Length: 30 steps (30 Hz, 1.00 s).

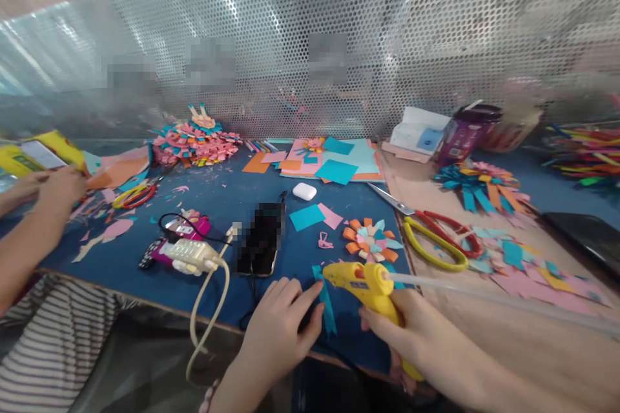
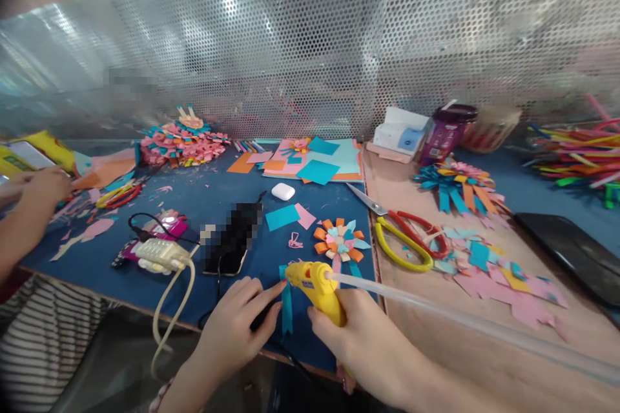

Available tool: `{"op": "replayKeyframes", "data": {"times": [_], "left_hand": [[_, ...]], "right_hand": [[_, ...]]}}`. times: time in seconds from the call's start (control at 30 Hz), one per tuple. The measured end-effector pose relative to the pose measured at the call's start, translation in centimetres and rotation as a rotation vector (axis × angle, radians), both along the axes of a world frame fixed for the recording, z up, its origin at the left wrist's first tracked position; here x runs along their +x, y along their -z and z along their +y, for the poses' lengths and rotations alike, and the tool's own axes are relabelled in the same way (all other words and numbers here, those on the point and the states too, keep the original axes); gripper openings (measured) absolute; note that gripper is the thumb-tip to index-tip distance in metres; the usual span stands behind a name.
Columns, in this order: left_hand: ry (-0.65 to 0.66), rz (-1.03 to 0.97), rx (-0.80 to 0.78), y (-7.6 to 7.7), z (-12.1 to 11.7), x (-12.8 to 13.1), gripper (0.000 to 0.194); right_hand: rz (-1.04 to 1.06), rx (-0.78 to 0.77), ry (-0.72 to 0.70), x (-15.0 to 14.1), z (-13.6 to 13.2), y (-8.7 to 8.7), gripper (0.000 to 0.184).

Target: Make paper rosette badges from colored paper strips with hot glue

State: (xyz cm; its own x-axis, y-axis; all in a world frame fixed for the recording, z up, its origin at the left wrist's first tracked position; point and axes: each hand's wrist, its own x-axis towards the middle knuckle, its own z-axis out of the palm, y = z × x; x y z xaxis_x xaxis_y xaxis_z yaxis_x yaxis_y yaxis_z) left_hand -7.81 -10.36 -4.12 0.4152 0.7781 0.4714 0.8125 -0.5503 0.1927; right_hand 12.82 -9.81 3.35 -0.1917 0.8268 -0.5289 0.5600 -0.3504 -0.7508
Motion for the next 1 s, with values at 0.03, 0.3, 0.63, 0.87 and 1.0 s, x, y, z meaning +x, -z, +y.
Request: {"op": "replayKeyframes", "data": {"times": [0.03,0.3,0.63,0.87,1.0], "left_hand": [[0.001,0.002,0.004,0.1,0.0,0.0,0.031],[0.003,0.003,0.027,0.4,0.0,-0.1,0.031],[-0.009,0.030,-0.032,-0.1,-0.1,-0.1,0.032],[-0.065,0.094,-0.171,-1.5,-0.2,0.4,0.036],[-0.086,0.152,-0.218,-2.4,-0.4,0.7,0.038]], "right_hand": [[-0.003,0.000,-0.009,0.0,0.1,-0.1,0.026],[0.006,-0.063,-0.103,0.3,0.8,-0.9,0.025],[-0.157,0.182,-0.249,0.3,1.7,-1.8,0.021],[-0.303,0.008,-0.408,-1.0,3.3,-6.5,0.033],[-0.336,0.111,-0.497,-0.9,4.9,-6.0,0.040]]}}
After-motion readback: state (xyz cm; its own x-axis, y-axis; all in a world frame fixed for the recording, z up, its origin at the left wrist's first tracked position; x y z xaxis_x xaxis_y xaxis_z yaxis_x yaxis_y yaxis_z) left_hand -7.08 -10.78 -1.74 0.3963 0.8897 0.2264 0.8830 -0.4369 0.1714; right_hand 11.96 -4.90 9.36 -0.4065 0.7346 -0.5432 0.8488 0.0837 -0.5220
